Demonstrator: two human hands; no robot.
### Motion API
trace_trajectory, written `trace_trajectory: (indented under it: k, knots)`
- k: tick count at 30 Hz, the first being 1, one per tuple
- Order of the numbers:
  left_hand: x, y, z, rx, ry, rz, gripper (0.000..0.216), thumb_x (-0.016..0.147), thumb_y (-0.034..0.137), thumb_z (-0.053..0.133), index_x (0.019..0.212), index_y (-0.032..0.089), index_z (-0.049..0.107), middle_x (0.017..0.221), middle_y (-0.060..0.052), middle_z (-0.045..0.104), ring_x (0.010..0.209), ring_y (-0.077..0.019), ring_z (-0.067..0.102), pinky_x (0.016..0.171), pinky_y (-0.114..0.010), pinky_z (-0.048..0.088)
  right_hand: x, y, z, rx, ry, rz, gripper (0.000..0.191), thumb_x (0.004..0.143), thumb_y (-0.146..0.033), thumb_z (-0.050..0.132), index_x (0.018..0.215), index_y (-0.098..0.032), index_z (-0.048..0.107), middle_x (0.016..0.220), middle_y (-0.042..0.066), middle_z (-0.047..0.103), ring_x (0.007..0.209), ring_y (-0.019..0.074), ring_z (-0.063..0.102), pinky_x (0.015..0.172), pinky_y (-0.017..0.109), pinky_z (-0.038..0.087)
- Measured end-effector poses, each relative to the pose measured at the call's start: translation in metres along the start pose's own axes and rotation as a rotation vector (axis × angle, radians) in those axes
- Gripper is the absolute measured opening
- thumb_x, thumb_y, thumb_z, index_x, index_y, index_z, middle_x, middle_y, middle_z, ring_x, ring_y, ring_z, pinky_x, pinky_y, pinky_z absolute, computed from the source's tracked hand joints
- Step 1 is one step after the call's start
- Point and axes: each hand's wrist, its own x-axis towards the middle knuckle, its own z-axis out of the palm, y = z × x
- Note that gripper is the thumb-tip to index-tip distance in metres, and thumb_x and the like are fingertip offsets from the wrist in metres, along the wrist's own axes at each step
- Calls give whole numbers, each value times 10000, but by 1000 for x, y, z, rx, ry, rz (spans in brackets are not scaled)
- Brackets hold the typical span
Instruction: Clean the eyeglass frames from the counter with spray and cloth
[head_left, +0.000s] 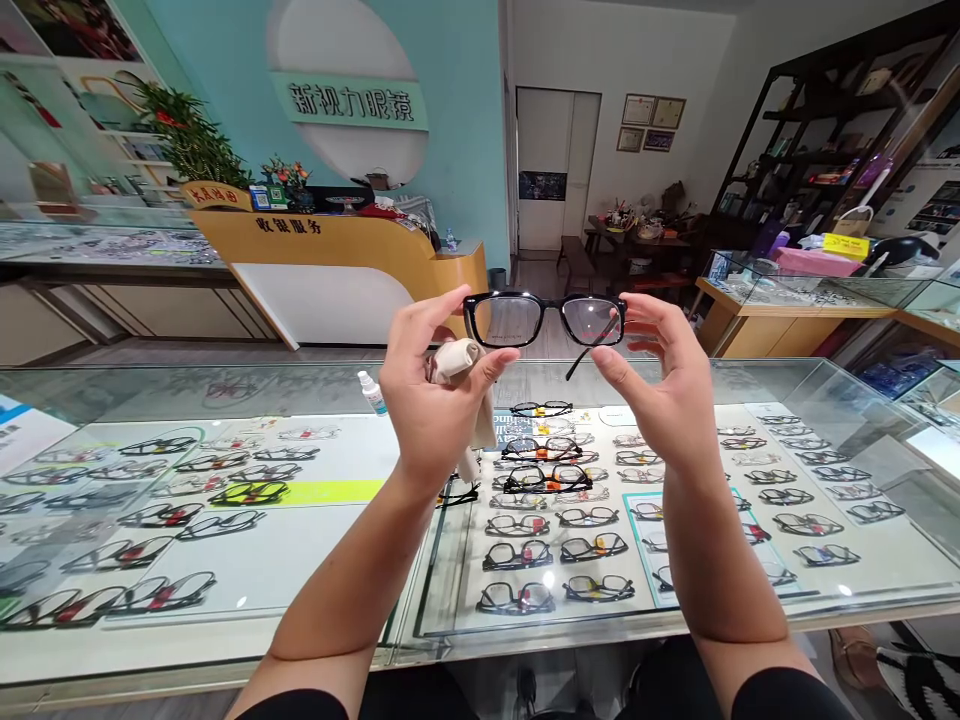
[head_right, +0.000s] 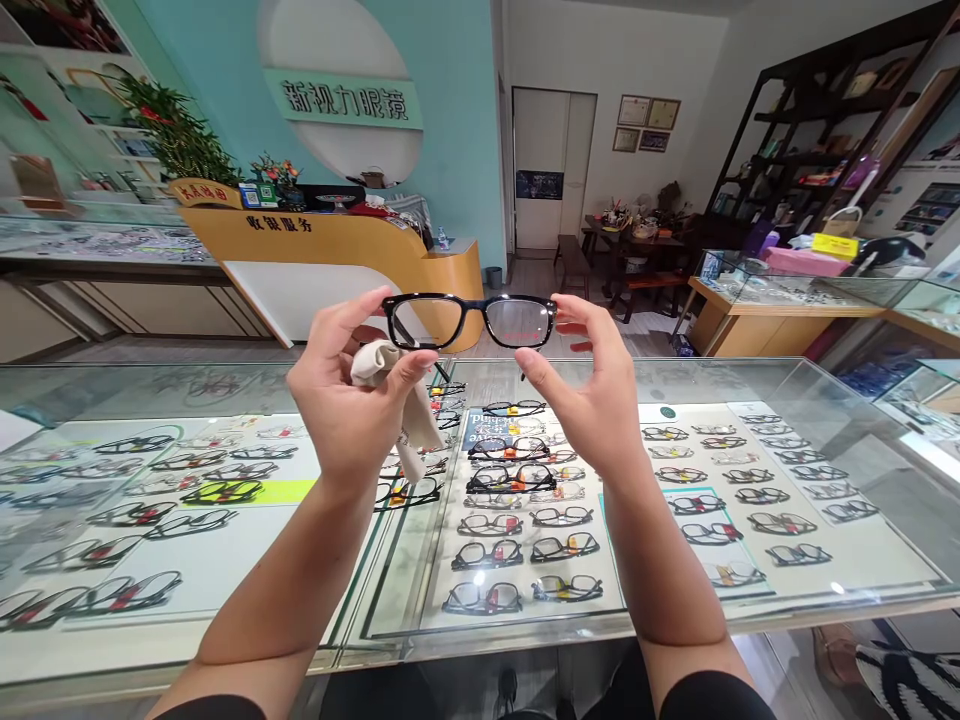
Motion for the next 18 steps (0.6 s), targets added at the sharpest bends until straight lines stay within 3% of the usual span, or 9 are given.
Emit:
trace_trajectory:
  k: [18]
  knots:
    - [-2, 3, -1, 76, 71, 50, 581, 835, 557, 956, 1320, 290, 781, 1180, -75, 741, 901, -206, 660, 816, -385, 604, -3, -1, 9, 30, -38, 72, 509, 972, -513, 809, 1409, -264, 734, 1390, 130, 793, 1261, 313, 746, 1010, 507, 634]
